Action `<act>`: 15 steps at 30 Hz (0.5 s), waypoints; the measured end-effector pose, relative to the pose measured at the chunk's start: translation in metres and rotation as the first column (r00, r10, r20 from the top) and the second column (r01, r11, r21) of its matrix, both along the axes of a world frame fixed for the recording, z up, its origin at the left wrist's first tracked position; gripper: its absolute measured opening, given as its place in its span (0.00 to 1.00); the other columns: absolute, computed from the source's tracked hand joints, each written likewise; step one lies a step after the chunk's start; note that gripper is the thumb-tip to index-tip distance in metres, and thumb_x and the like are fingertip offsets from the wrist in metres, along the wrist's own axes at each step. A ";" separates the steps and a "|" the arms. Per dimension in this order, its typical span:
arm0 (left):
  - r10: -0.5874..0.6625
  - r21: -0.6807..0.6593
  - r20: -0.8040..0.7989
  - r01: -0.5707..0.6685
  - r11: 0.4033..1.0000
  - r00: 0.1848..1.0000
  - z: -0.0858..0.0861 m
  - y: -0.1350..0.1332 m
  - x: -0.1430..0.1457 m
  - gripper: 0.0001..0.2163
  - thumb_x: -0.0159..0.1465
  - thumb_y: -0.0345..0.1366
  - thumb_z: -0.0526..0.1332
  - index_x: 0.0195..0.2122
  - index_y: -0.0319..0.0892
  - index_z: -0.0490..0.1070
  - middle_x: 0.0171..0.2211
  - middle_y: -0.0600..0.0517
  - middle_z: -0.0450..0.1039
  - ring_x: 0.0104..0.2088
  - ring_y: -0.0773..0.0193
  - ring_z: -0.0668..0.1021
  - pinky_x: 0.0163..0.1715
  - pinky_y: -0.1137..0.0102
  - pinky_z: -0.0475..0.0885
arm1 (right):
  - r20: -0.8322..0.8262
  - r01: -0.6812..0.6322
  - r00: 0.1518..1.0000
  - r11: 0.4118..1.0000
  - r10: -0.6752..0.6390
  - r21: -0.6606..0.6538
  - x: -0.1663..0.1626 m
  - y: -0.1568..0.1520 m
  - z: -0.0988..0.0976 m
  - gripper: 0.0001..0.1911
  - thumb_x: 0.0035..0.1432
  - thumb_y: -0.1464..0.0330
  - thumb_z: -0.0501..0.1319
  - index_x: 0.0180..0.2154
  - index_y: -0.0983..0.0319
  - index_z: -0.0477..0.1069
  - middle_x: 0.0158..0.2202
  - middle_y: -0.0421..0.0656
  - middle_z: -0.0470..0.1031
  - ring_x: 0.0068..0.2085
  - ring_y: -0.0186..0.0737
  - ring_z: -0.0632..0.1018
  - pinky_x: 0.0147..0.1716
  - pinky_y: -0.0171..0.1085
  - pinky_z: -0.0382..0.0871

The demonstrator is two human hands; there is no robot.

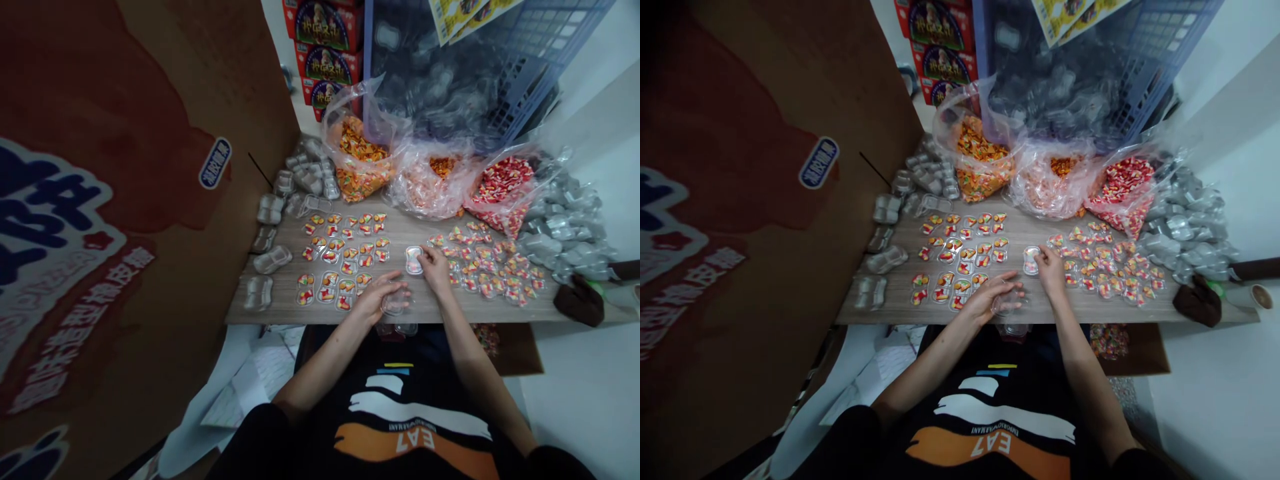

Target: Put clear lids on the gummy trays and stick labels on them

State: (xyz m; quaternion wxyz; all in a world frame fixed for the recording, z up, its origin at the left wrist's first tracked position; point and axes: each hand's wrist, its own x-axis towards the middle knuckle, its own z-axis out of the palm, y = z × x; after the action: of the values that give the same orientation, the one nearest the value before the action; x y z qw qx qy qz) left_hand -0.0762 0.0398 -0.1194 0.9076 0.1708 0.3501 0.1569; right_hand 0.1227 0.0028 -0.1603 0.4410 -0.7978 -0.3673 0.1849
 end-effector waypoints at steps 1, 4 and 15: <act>0.002 -0.005 0.006 -0.001 1.000 1.000 0.000 0.001 0.002 0.23 0.59 0.25 0.67 0.56 0.35 0.69 0.37 0.45 0.80 0.34 0.56 0.84 0.33 0.61 0.82 | 0.056 -0.007 0.998 1.000 0.008 -0.020 0.000 0.000 0.000 0.20 0.56 0.58 0.60 0.44 0.63 0.79 0.34 0.45 0.74 0.33 0.42 0.74 0.38 0.43 0.71; 0.011 -0.021 0.008 -0.011 1.000 1.000 -0.003 0.003 0.009 0.28 0.58 0.24 0.67 0.60 0.35 0.64 0.36 0.45 0.81 0.33 0.57 0.84 0.33 0.62 0.82 | 0.198 -0.006 0.980 0.996 0.024 -0.092 -0.003 -0.001 0.003 0.20 0.59 0.60 0.56 0.45 0.63 0.80 0.38 0.48 0.74 0.36 0.45 0.75 0.41 0.44 0.71; -0.003 -0.009 0.015 0.003 1.000 1.000 -0.009 0.001 0.024 0.37 0.56 0.25 0.68 0.67 0.34 0.58 0.36 0.46 0.81 0.32 0.58 0.83 0.30 0.63 0.82 | 0.392 0.029 0.919 0.984 0.044 -0.178 -0.014 -0.005 0.007 0.20 0.66 0.64 0.51 0.48 0.64 0.78 0.43 0.53 0.75 0.44 0.51 0.75 0.47 0.47 0.69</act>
State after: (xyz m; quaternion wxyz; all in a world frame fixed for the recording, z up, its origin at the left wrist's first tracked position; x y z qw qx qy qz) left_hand -0.0525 0.0413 -0.1282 0.9112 0.1660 0.3437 0.1552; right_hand 0.1090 -0.0018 -0.1530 0.2831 -0.8539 -0.4333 0.0547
